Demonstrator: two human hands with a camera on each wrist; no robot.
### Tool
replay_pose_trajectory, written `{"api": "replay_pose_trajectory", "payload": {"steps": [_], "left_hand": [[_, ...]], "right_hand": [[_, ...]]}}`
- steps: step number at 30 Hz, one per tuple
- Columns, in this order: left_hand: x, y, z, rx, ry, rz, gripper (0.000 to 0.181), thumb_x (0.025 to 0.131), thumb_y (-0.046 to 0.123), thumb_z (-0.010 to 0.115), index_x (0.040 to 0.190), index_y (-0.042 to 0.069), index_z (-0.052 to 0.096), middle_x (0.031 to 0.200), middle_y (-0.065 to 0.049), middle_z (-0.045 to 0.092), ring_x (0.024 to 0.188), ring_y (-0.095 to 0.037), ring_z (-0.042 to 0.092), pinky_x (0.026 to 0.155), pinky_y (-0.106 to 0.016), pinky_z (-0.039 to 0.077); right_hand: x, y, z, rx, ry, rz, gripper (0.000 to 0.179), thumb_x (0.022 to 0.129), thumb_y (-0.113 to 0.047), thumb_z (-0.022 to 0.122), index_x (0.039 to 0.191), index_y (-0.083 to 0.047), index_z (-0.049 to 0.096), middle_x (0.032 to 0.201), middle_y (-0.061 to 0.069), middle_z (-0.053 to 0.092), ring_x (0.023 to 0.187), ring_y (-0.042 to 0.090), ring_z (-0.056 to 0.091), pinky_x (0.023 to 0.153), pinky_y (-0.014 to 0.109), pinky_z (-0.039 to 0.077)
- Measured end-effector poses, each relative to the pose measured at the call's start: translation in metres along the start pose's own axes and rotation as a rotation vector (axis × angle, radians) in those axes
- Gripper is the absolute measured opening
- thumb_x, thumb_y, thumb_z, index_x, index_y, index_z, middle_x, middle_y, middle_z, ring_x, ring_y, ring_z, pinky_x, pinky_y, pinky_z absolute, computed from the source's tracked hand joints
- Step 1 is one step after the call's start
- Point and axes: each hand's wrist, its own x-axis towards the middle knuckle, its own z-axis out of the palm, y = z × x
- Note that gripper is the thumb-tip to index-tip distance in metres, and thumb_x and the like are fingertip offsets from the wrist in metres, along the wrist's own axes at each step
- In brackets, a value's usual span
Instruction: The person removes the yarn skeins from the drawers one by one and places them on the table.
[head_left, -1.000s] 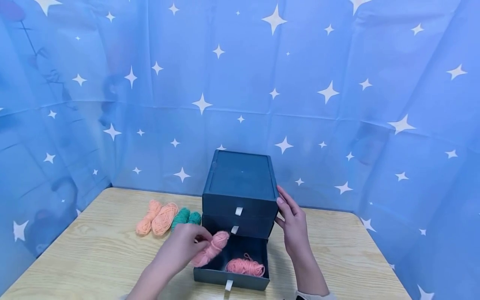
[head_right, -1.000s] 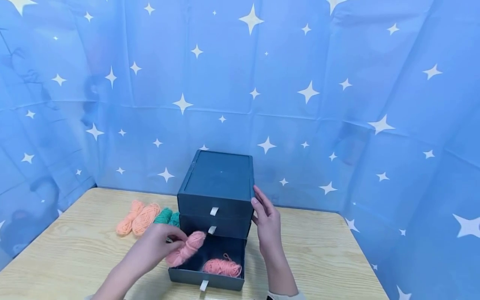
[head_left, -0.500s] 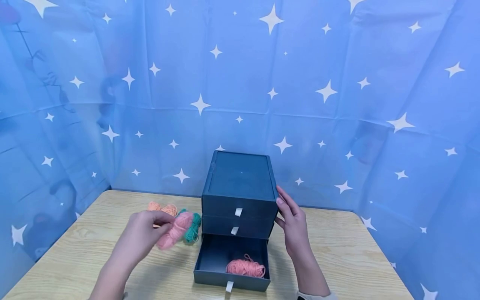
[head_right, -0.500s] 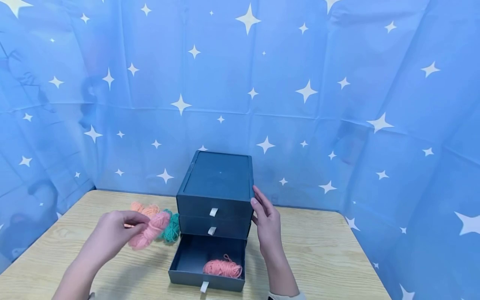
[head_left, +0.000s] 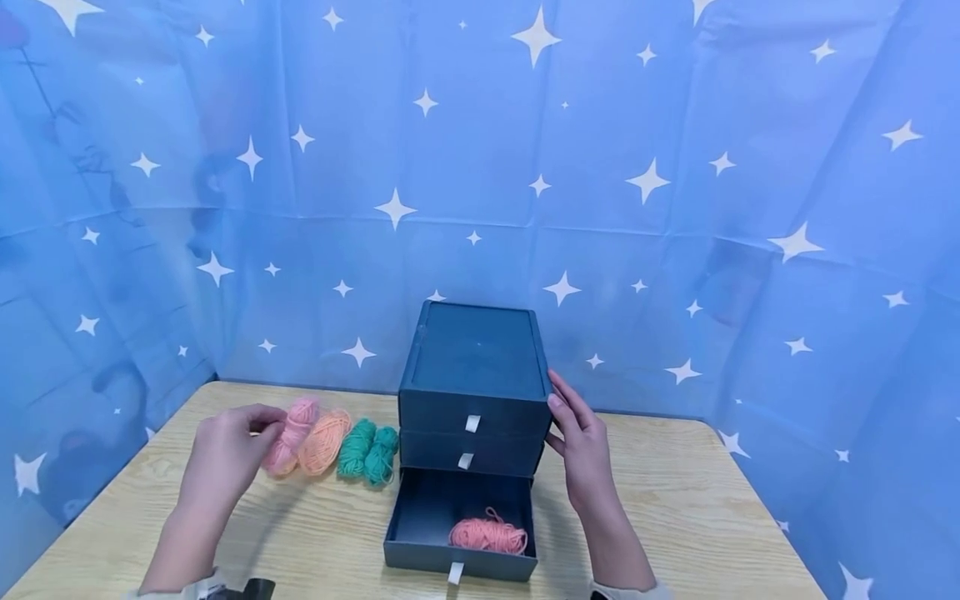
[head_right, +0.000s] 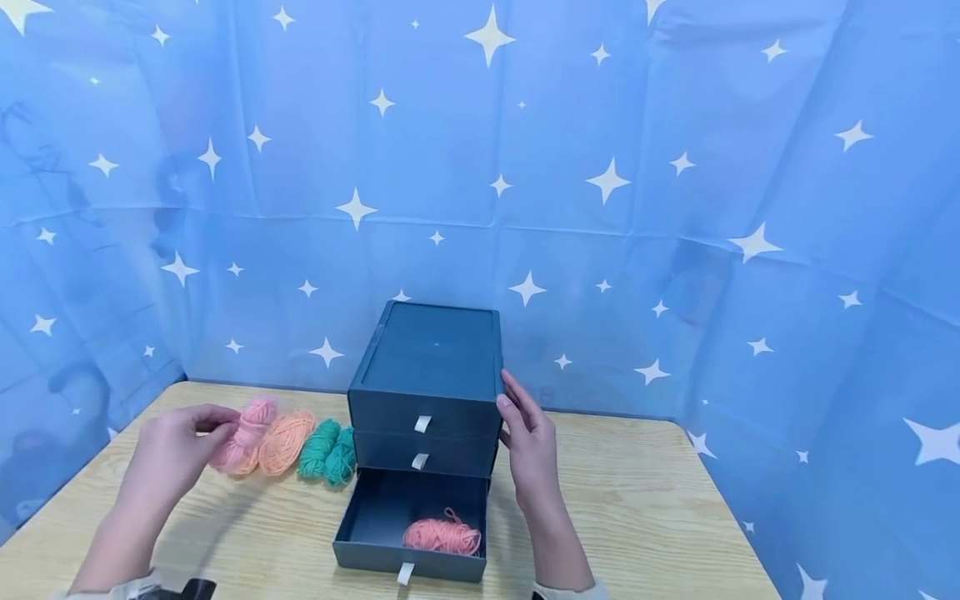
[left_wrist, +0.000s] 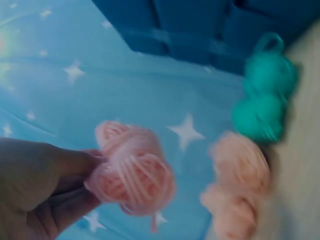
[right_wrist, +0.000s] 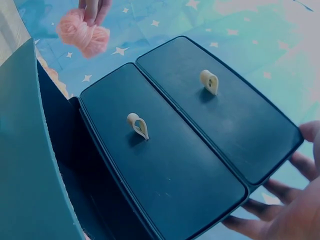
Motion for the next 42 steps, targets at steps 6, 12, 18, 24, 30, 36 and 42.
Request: {"api": "replay_pose_trajectory", "payload": {"steps": [6, 12, 18, 24, 30, 36, 42], "left_hand": [[0.025, -0.026, 0.015, 0.024, 0.008, -0.003, 0.016, 0.092, 0.006, 0.066, 0.099, -0.002, 0.078, 0.090, -0.019, 0.077, 0.073, -0.022, 0.065, 0.059, -0.030, 0.049], [0.047, -0.044, 0.023, 0.045, 0.012, 0.026, 0.017, 0.091, 0.004, 0.065, 0.099, -0.004, 0.078, 0.096, -0.023, 0.076, 0.086, -0.036, 0.070, 0.069, -0.048, 0.057], [0.060, -0.068, 0.028, 0.042, -0.051, 0.000, 0.016, 0.091, 0.003, 0.064, 0.096, -0.006, 0.077, 0.095, -0.025, 0.075, 0.081, -0.033, 0.069, 0.066, -0.046, 0.057], [0.059, -0.085, 0.034, 0.049, -0.140, -0.083, 0.018, 0.092, 0.004, 0.062, 0.098, -0.005, 0.077, 0.095, -0.024, 0.075, 0.077, -0.027, 0.066, 0.061, -0.036, 0.053], [0.054, -0.094, 0.038, 0.052, -0.186, -0.123, 0.019, 0.092, 0.003, 0.061, 0.099, -0.006, 0.076, 0.097, -0.025, 0.074, 0.083, -0.034, 0.068, 0.064, -0.040, 0.055], [0.050, -0.102, 0.040, 0.060, -0.204, -0.123, 0.018, 0.091, 0.004, 0.063, 0.098, -0.006, 0.076, 0.097, -0.025, 0.074, 0.086, -0.036, 0.069, 0.066, -0.042, 0.056], [0.050, -0.099, 0.033, 0.080, -0.226, -0.129, 0.021, 0.093, 0.010, 0.064, 0.102, -0.006, 0.075, 0.099, -0.025, 0.074, 0.084, -0.033, 0.068, 0.068, -0.043, 0.055]], "right_hand": [[-0.001, -0.002, -0.009, -0.024, 0.030, 0.018, 0.049, 0.107, -0.041, 0.047, 0.154, -0.028, 0.044, 0.166, 0.004, 0.032, 0.151, 0.038, 0.035, 0.113, 0.062, 0.038], [-0.001, -0.004, -0.017, -0.027, 0.053, 0.028, 0.050, 0.106, -0.045, 0.047, 0.154, -0.030, 0.044, 0.166, 0.003, 0.032, 0.151, 0.036, 0.034, 0.114, 0.062, 0.037], [0.000, -0.004, -0.014, -0.014, 0.034, 0.019, 0.049, 0.107, -0.042, 0.047, 0.154, -0.028, 0.043, 0.166, 0.004, 0.032, 0.152, 0.037, 0.033, 0.114, 0.063, 0.036], [0.000, -0.004, -0.008, -0.014, 0.019, 0.014, 0.049, 0.107, -0.040, 0.047, 0.154, -0.027, 0.044, 0.166, 0.004, 0.031, 0.152, 0.037, 0.032, 0.114, 0.063, 0.036], [0.001, -0.002, -0.002, -0.016, 0.008, 0.009, 0.048, 0.107, -0.041, 0.047, 0.153, -0.028, 0.045, 0.165, 0.005, 0.033, 0.151, 0.038, 0.035, 0.114, 0.062, 0.037], [0.000, 0.000, 0.001, -0.017, 0.010, 0.006, 0.047, 0.107, -0.040, 0.047, 0.153, -0.028, 0.045, 0.165, 0.005, 0.034, 0.150, 0.038, 0.037, 0.113, 0.063, 0.037], [0.001, 0.000, 0.003, -0.015, 0.010, 0.007, 0.047, 0.107, -0.041, 0.047, 0.153, -0.028, 0.046, 0.165, 0.006, 0.034, 0.150, 0.038, 0.037, 0.113, 0.063, 0.037]]}}
